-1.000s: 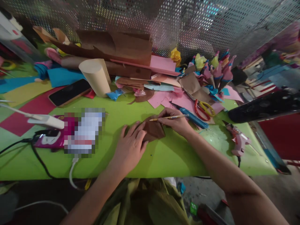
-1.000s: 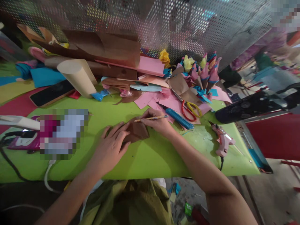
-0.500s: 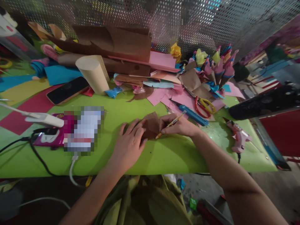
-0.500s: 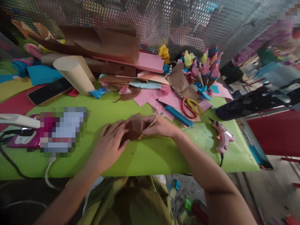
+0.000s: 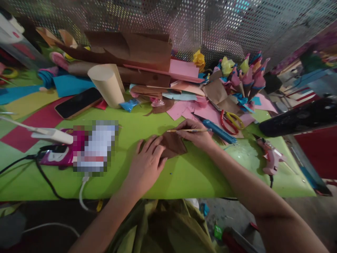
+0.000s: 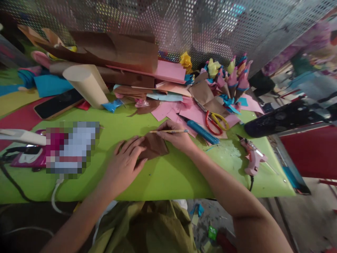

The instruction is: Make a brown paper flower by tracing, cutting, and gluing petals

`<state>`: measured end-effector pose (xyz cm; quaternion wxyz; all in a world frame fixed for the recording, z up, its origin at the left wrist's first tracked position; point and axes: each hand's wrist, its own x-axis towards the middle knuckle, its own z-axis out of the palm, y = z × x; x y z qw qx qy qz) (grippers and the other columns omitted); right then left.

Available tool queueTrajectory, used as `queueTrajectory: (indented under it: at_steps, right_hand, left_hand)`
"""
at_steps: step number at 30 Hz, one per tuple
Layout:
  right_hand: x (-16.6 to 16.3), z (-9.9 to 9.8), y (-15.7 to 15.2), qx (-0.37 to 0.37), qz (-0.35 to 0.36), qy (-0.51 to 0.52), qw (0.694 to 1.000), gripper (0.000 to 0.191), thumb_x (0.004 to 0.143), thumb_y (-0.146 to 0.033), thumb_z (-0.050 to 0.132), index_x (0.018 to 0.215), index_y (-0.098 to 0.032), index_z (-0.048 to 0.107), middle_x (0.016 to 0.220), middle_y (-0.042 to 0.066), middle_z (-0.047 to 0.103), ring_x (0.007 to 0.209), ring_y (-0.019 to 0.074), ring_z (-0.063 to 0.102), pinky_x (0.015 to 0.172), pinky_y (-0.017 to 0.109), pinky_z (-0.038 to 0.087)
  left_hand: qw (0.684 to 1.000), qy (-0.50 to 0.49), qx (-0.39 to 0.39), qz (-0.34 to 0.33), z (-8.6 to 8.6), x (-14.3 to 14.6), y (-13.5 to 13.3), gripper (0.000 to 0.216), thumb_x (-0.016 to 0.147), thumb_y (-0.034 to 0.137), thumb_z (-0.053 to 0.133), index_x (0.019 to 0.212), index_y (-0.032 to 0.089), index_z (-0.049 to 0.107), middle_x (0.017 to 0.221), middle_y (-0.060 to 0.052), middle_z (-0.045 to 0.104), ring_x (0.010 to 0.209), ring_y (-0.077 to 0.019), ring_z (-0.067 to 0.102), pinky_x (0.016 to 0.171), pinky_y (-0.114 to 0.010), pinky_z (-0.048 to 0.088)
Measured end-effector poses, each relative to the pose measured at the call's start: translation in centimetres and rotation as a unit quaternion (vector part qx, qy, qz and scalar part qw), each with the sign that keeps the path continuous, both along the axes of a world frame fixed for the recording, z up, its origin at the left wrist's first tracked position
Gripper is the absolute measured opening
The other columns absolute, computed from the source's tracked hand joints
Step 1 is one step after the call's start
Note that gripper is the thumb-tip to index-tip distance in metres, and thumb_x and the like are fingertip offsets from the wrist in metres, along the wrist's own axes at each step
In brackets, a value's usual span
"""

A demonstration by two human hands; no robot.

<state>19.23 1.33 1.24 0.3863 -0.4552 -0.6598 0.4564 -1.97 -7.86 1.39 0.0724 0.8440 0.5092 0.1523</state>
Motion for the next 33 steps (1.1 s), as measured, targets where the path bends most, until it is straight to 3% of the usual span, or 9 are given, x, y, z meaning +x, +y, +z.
queueTrajectory:
  at_steps: [10,15,22,28,30,33]
  right_hand:
    - [0.0,0.5,-0.2,-0.019,0.023,-0.026,0.999,0.022,0.078,-0.041,0.075,0.079,-0.019,0.068,0.077,0.003,0.07,0.068,0.0157,0.06,0.063,0.028,0.046]
    - [0.3,1.1,-0.6,-0.043,0.055,-0.03,0.997,0.016,0.074,-0.033,0.075,0.072,-0.019,0.068,0.069,0.002,0.068,0.061,0.0137,0.057,0.055,0.025,0.041]
    - [0.6,2.5,-1.4,-0.11,0.141,-0.043,0.983,0.013,0.075,-0.03,0.072,0.071,-0.018,0.069,0.063,0.0,0.066,0.055,0.012,0.055,0.049,0.023,0.04]
    - [0.9,3.7,-1.8,-0.108,0.204,-0.065,0.971,0.011,0.074,-0.027,0.072,0.067,-0.018,0.068,0.061,-0.001,0.064,0.057,0.0119,0.053,0.052,0.024,0.039]
    - [0.9,3.7,-1.9,-0.106,0.195,-0.06,0.973,0.012,0.075,-0.028,0.072,0.069,-0.018,0.069,0.063,0.0,0.065,0.058,0.0126,0.054,0.053,0.025,0.04]
    - [0.8,3.5,-2.0,-0.072,0.107,-0.014,0.991,0.017,0.076,-0.034,0.075,0.073,-0.019,0.069,0.067,0.001,0.066,0.06,0.0137,0.056,0.055,0.026,0.042]
  left_hand:
    - [1.0,-0.006,-0.002,0.002,0.0,0.1,0.0,0.018,0.095,0.02,0.053,0.112,0.019,0.058,0.142,-0.015,0.061,0.137,-0.0327,0.051,0.11,-0.058,0.04]
    - [1.0,-0.007,-0.004,0.005,0.0,0.0,0.0,0.017,0.095,0.021,0.053,0.112,0.019,0.058,0.141,-0.014,0.061,0.136,-0.0322,0.051,0.11,-0.058,0.04]
    - [1.0,-0.018,0.0,0.009,-0.2,-0.1,0.0,0.019,0.095,0.021,0.054,0.114,0.019,0.06,0.14,-0.015,0.062,0.137,-0.0314,0.051,0.112,-0.057,0.039]
    - [1.0,-0.015,-0.009,0.007,-0.1,-0.1,0.0,0.021,0.094,0.021,0.056,0.115,0.019,0.06,0.142,-0.014,0.06,0.138,-0.0314,0.051,0.113,-0.057,0.039]
    - [1.0,-0.015,-0.01,0.007,-0.1,-0.1,0.0,0.022,0.094,0.021,0.055,0.115,0.019,0.06,0.143,-0.013,0.06,0.138,-0.0312,0.05,0.113,-0.057,0.038]
    - [1.0,-0.016,-0.012,0.007,-0.1,-0.1,0.0,0.022,0.095,0.022,0.054,0.116,0.019,0.061,0.143,-0.013,0.06,0.138,-0.031,0.05,0.113,-0.057,0.038]
